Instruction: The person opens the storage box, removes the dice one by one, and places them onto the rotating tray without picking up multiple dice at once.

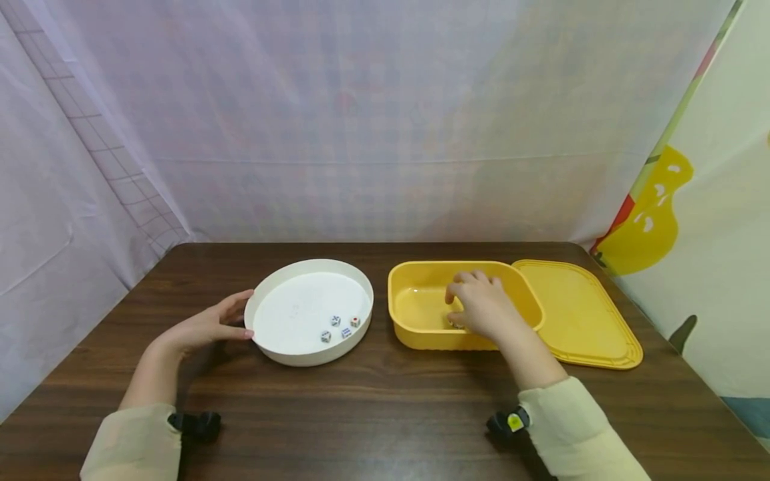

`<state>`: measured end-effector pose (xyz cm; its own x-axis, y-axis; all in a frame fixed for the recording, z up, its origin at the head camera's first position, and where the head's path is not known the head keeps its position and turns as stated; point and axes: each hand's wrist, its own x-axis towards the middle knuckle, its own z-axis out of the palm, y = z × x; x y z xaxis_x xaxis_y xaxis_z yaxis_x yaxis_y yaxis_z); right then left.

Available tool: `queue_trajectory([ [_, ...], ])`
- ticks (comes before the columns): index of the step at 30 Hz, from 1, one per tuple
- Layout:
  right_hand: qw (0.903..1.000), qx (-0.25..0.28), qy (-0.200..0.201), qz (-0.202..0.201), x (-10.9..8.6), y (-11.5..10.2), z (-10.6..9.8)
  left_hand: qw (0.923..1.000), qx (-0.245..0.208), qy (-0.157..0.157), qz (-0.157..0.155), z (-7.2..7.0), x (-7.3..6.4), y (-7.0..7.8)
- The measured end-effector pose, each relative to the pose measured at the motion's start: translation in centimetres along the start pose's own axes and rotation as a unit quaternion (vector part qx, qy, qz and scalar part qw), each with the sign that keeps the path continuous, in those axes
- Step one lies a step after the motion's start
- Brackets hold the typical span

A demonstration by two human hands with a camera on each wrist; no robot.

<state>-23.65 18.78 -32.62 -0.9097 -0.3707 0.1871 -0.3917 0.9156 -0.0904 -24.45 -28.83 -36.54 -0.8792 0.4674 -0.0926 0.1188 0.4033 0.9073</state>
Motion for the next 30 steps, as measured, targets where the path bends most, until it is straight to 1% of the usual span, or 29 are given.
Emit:
queue_trajectory([
  [7,0.9990,0.010,-0.024,0.035,0.14,0.22,0.12,1.0000,0.004,0.001,0.003,0.00,-0.05,0.10],
  [11,0.9986,0.007,-0.031,0.041,0.32,0.22,0.14,1.0000,0.001,0.005,0.003,0.01,-0.12,0.11],
  [22,0.9966,0.004,-0.061,0.055,0.56,0.17,0.27,1.0000,0.005,-0.001,0.004,0.04,0.08,0.11],
  [30,0.9926,0.009,-0.097,0.072,0.81,0.16,0.29,1.0000,0.008,-0.001,-0.001,-0.02,-0.07,0.08],
])
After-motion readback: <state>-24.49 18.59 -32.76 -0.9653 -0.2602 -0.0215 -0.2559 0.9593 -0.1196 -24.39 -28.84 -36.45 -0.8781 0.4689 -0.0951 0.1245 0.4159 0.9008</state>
